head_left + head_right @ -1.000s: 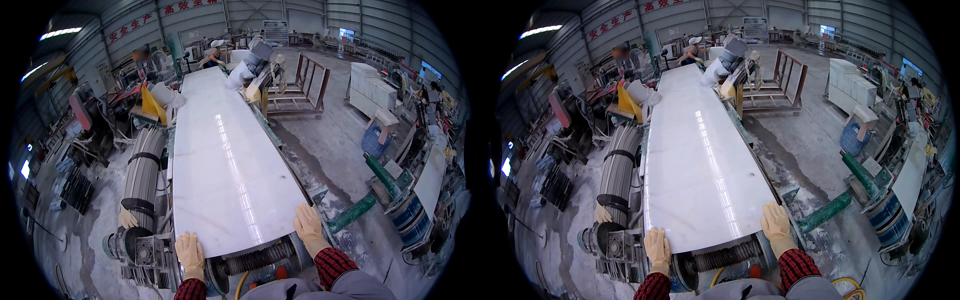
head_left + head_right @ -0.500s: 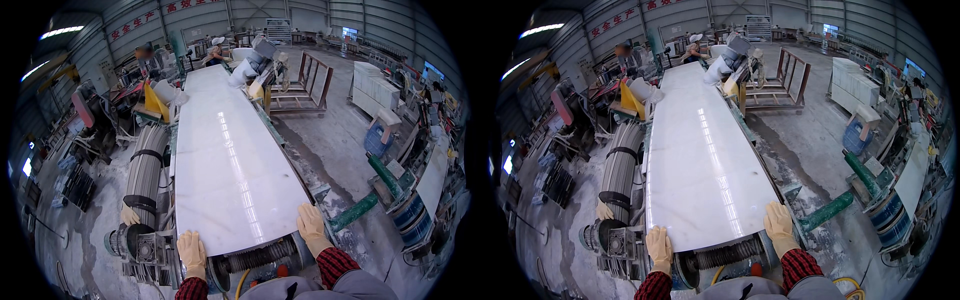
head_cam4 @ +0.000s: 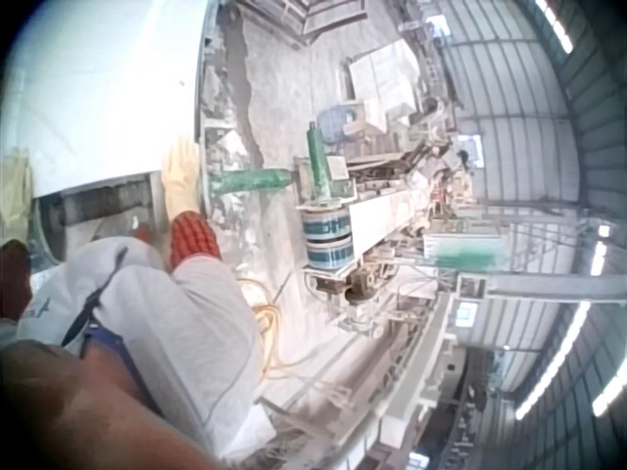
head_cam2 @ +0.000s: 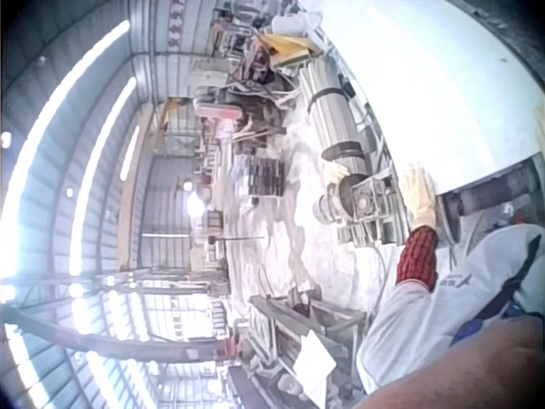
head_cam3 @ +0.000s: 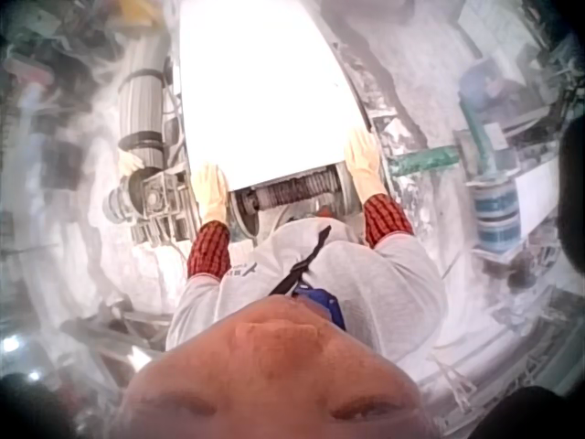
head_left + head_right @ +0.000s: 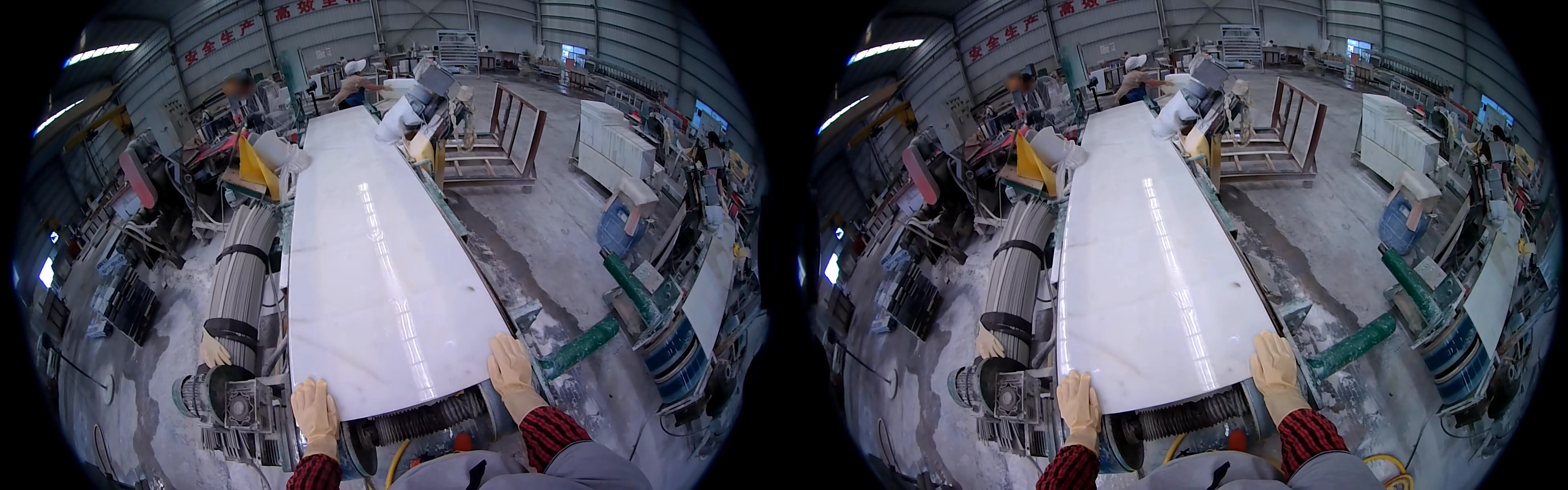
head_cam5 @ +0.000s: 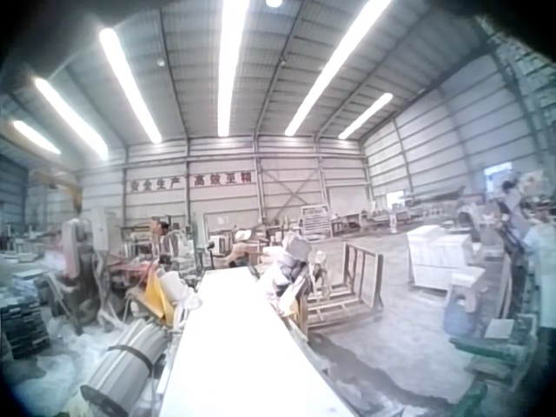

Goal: The person repeatedly picks up large white sheets from a conveyor, carries them to a nearby stack, and places them down. The person then returns to the conveyor to repeat the process with the next sheet.

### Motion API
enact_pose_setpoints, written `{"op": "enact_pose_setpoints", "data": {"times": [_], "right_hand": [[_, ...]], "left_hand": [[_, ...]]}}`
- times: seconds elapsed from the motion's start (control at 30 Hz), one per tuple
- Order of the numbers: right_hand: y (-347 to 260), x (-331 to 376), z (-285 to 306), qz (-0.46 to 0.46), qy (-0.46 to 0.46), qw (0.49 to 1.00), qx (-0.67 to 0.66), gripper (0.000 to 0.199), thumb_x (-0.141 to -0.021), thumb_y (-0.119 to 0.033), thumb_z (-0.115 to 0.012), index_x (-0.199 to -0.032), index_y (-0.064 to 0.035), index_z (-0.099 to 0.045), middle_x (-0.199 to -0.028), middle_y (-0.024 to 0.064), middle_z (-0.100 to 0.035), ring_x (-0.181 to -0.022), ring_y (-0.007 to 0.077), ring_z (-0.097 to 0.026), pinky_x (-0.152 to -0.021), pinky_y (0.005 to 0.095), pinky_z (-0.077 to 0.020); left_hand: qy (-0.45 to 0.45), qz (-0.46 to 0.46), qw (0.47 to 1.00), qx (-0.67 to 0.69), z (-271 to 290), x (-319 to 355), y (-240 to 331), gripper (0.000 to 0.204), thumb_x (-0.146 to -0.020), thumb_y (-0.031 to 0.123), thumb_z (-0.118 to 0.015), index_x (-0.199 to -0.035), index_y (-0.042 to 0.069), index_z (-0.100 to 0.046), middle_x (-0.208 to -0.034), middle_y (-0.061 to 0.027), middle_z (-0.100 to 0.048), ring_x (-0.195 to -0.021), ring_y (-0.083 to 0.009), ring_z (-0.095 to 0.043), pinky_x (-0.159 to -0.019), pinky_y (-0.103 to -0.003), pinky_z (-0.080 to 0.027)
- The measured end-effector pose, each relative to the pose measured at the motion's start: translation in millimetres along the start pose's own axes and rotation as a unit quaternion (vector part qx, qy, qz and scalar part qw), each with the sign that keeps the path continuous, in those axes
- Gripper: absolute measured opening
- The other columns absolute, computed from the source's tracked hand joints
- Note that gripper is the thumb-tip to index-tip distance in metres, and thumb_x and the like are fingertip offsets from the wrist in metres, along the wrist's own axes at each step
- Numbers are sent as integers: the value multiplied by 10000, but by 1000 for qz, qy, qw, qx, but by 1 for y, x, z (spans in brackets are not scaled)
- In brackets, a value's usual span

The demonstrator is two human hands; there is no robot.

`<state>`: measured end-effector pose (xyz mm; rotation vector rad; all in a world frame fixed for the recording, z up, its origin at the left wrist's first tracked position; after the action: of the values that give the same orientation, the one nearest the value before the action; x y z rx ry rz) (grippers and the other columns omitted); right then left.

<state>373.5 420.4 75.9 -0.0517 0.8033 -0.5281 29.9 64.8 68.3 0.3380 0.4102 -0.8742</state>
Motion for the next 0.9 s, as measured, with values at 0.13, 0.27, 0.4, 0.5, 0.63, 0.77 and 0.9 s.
{"op": "enact_pose_setpoints", "data": {"times": [0.13,0.27,0.4,0.5,0.63,0.77,0.9], "right_hand": [[0,0,1,-9,-12,1000,-8,294,-1037,-203,-695,-1260,-14,-732,-1333,219,-749,-1229,452,-683,-1101,572,-540],[0,1,1,-17,-26,999,-9,277,-1028,-199,-691,-1240,-22,-720,-1332,217,-741,-1229,452,-677,-1091,572,-539],[1,2,1,-25,-37,999,-11,272,-1020,-195,-685,-1230,-25,-712,-1333,218,-737,-1231,453,-675,-1089,573,-538],[1,4,1,-23,-34,999,-13,264,-1018,-193,-682,-1222,-28,-708,-1330,219,-736,-1234,456,-674,-1094,577,-538],[0,6,3,-11,-22,1000,-16,276,-1022,-192,-682,-1242,-28,-717,-1340,222,-740,-1254,459,-677,-1103,584,-536],[1,8,2,-12,-27,999,-14,313,-1035,-192,-683,-1294,-22,-730,-1363,225,-747,-1278,462,-680,-1114,589,-533],[0,9,4,-6,-23,1000,-10,327,-1044,-191,-684,-1316,-17,-734,-1376,230,-750,-1282,464,-681,-1119,589,-533]], "left_hand": [[-2,1,1000,-5,1,1,1,393,-1043,180,-741,-1425,90,-740,-1543,-208,-697,-1453,-474,-602,-1274,-618,-445],[-1,2,1000,-4,0,3,0,392,-1046,179,-736,-1426,86,-740,-1544,-210,-700,-1456,-482,-605,-1278,-621,-445],[6,-2,1000,-4,-1,6,-1,387,-1047,176,-737,-1423,83,-741,-1539,-213,-704,-1465,-488,-604,-1280,-621,-446],[9,-3,1000,1,0,8,0,380,-1045,169,-737,-1415,83,-744,-1531,-213,-707,-1463,-490,-606,-1273,-619,-449],[17,-10,1000,-1,3,8,2,380,-1032,160,-743,-1403,84,-748,-1506,-208,-714,-1434,-482,-616,-1247,-611,-464],[30,-16,999,1,8,9,4,389,-1012,153,-755,-1395,83,-752,-1485,-202,-719,-1403,-470,-626,-1223,-597,-478],[33,-16,999,-2,9,10,4,389,-1003,143,-762,-1386,75,-756,-1485,-213,-722,-1392,-468,-631,-1216,-591,-482]]}}
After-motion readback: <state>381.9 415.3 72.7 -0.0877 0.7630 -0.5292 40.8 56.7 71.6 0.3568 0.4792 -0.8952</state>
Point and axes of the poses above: each hand's wrist, its own x-axis away from the middle knuckle, its own z-axis out of the back of the hand, y = z × x, the point moved 7 cm from there along -x, towards the middle knuckle
